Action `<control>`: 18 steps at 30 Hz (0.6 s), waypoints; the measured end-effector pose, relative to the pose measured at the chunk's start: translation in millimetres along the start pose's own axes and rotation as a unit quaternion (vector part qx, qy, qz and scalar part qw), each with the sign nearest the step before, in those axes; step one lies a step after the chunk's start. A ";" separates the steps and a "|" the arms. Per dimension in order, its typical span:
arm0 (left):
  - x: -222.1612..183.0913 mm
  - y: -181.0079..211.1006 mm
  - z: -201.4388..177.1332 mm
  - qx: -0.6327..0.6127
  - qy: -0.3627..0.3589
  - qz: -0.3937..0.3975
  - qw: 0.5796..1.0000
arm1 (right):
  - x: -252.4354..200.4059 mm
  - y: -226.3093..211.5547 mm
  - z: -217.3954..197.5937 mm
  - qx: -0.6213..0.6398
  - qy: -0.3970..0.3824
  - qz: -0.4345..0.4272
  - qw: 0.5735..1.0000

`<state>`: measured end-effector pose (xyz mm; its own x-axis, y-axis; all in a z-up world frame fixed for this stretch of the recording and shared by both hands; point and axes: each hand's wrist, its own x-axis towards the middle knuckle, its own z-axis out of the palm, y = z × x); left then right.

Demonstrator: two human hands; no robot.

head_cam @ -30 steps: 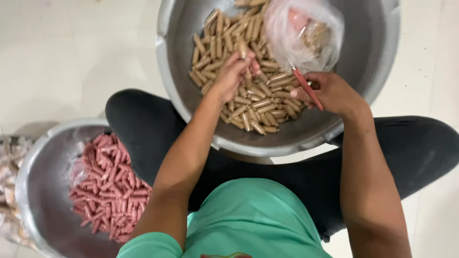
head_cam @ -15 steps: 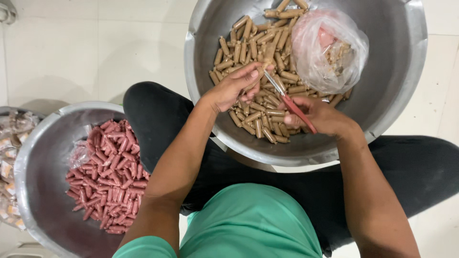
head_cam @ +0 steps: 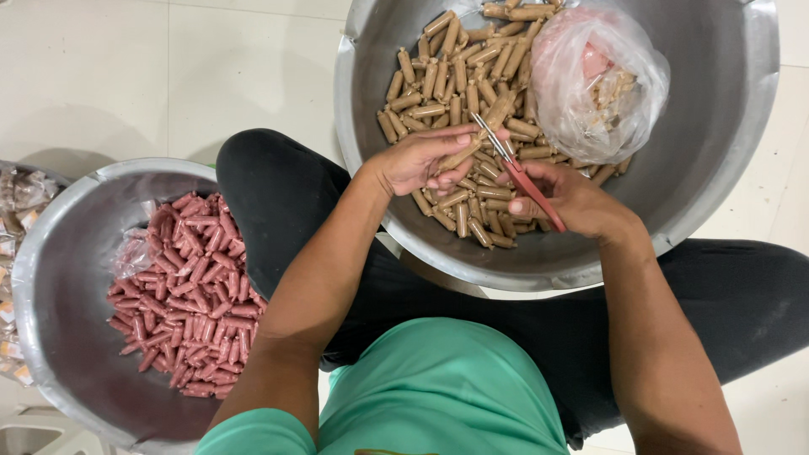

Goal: The person sits cross-legged on the floor and uses red-handled scissors to cut small brown sausages from a large metal bowl. The cut pieces are placed into a second metal bowl containing pink sausages. The person continues cutting individual sausages one at a time throughout the clip.

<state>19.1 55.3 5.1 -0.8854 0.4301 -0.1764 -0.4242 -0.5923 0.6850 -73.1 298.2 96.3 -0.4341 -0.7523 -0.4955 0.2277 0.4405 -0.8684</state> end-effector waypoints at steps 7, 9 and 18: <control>-2.4 -1.1 -9.5 0.039 0.005 -0.022 0.999 | -2.6 7.7 -3.5 0.020 0.009 0.036 0.999; -6.0 5.4 -4.8 0.101 0.046 -0.013 0.994 | -2.9 12.1 -5.8 0.009 0.014 0.027 0.999; 20.7 10.2 23.8 0.280 0.201 0.021 0.938 | 4.9 39.6 -17.4 -0.075 0.059 0.031 0.995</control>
<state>0.9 74.4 25.3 -0.9470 0.0551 -0.3165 -0.3207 -0.1037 0.9415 -81.4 320.5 59.9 -0.5238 -0.6631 -0.5347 0.1287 0.5589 -0.8192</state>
